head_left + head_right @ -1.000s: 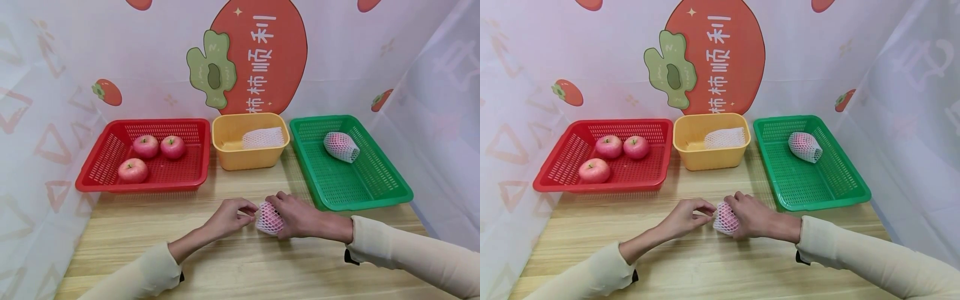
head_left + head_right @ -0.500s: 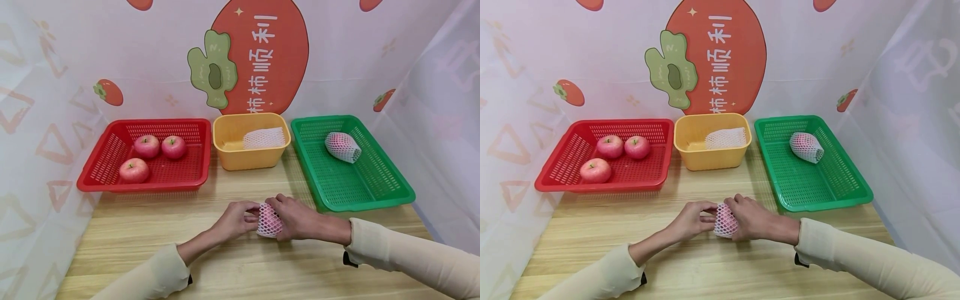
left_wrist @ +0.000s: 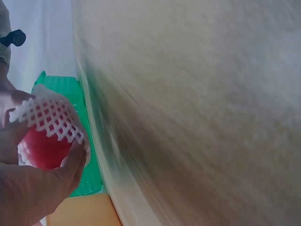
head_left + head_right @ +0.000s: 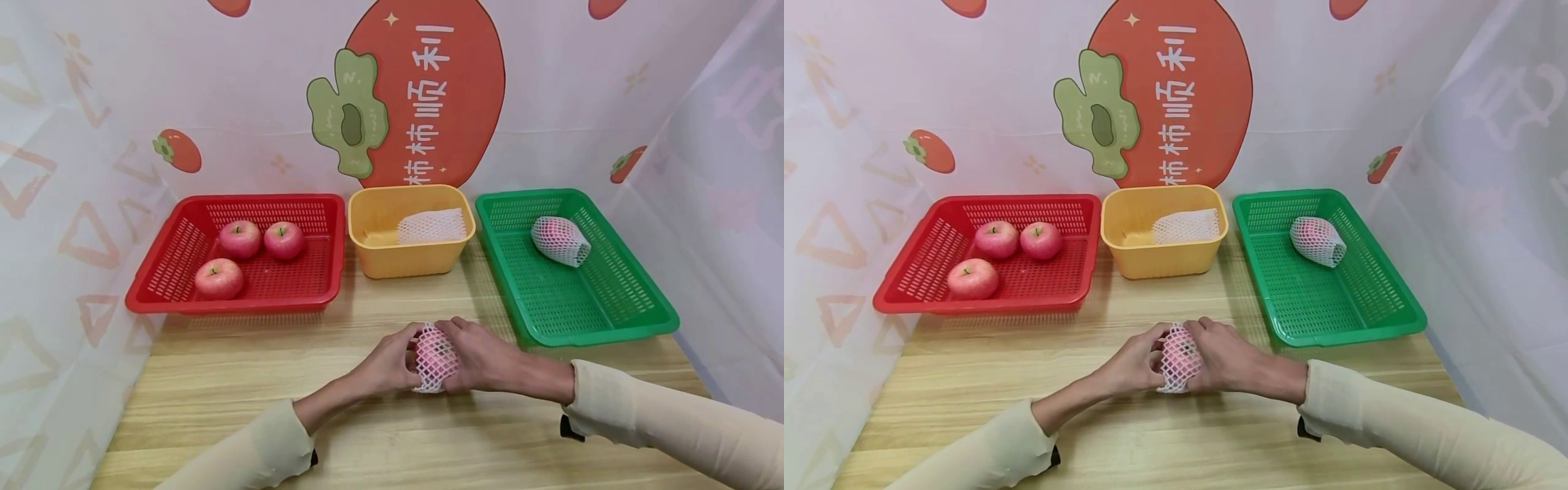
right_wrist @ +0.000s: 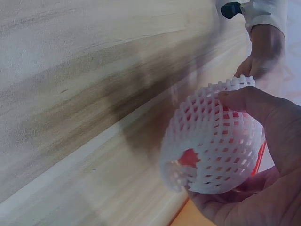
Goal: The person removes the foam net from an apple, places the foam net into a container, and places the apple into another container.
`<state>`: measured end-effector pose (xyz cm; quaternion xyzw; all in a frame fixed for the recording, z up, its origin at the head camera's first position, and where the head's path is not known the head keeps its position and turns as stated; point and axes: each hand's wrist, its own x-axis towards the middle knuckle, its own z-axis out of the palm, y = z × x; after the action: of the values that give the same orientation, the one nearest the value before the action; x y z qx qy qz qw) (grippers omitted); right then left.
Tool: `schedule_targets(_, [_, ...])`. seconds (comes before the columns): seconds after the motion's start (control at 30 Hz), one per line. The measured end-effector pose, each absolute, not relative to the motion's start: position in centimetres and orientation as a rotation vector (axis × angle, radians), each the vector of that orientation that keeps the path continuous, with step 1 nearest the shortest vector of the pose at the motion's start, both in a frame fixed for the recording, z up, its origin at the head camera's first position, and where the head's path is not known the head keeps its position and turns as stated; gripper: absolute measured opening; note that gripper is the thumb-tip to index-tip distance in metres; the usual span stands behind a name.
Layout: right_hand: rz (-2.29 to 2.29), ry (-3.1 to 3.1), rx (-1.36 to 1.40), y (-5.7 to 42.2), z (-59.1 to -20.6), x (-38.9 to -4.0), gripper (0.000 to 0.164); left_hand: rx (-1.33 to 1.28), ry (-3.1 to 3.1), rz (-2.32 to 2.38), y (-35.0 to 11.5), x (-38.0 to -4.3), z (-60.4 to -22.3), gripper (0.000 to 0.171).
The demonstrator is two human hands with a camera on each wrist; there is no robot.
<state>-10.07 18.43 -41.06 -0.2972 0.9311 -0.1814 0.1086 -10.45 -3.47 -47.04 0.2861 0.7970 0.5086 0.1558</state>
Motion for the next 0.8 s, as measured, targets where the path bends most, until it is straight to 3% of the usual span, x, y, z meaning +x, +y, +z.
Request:
schedule_targets(0.53, [-0.687, 2.715, -1.1, 18.4, -40.8, -10.5, 0.07, 0.851, 2.415, 1.345, -4.7, -10.7, -47.1, 0.085])
schedule_targets(0.8, [-0.702, 2.666, -1.112, 18.6, -40.5, -11.0, 0.048, 0.786, 2.389, 1.358, -5.3, -10.7, -46.8, 0.087])
